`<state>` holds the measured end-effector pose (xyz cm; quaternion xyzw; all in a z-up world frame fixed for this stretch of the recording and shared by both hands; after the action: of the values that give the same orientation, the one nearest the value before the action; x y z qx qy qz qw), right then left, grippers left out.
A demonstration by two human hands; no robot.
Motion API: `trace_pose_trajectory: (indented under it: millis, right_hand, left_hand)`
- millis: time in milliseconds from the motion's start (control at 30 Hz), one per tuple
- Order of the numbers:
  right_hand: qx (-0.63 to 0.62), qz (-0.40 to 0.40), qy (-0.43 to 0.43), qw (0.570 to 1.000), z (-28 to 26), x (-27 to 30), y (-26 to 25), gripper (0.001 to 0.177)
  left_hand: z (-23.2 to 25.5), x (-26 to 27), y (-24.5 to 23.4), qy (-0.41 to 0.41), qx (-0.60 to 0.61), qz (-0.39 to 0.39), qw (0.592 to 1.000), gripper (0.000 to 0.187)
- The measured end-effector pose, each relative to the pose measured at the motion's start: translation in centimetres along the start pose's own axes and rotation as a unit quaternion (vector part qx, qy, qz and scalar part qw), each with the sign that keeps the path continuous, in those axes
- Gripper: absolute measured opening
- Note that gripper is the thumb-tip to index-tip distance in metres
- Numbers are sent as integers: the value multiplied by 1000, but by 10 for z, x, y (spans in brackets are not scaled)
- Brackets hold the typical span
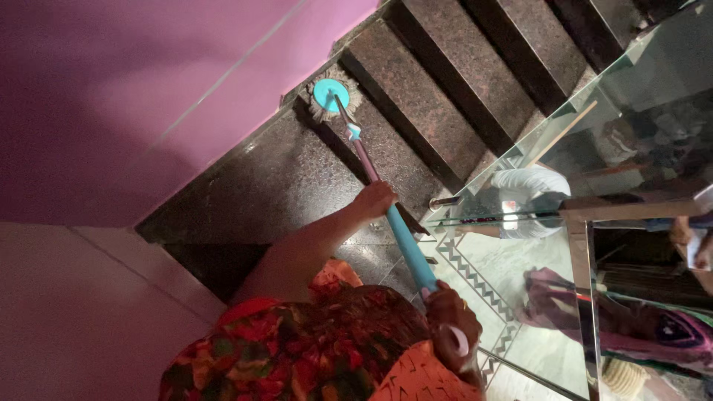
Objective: The person mops a set of dark stone stairs by hand using a mop with a blue handle, working from the top steps downward.
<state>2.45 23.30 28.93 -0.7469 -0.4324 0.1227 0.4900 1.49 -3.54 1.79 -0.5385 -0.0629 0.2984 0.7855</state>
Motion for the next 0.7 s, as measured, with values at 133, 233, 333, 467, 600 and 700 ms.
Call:
trace_pose_trajectory:
  millis: [133, 233, 333, 467, 600, 700]
  right_hand:
    - [-374, -44, -429, 821, -55, 13, -48, 14]
    - [-340, -26, -417, 842, -68, 13, -59, 9]
    - [-345, -46, -409, 844, -75, 23, -72, 14]
    - [-362, -94, -422, 826, -75, 31, -69, 13]
    - [-328, -86, -430, 837, -67, 22, -46, 7]
    - [-337, -90, -441, 827, -67, 13, -39, 21]
  left_hand:
    - [-5, -18, 5, 37, -23, 64, 997, 10]
    - [-2, -29, 7, 25, -7, 51, 998, 8]
    - [3, -22, 11, 23, -11, 43, 999, 7]
    - [3, -6, 13, 21, -7, 37, 999, 7]
    - [-10, 2, 8, 18, 26, 56, 998, 9]
    - [-24, -7, 3, 1, 17, 30, 999, 10]
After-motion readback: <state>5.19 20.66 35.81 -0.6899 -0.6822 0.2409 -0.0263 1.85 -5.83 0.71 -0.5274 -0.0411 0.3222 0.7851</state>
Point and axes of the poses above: each hand's wrist, its own x-axis away from the middle knuckle, its own y-axis out of the palm, z = x × y, the point moved 5 cm from there along -x, towards the middle knuckle, and after that the axes turned 15 degrees about -x, right-handed, at the moved point
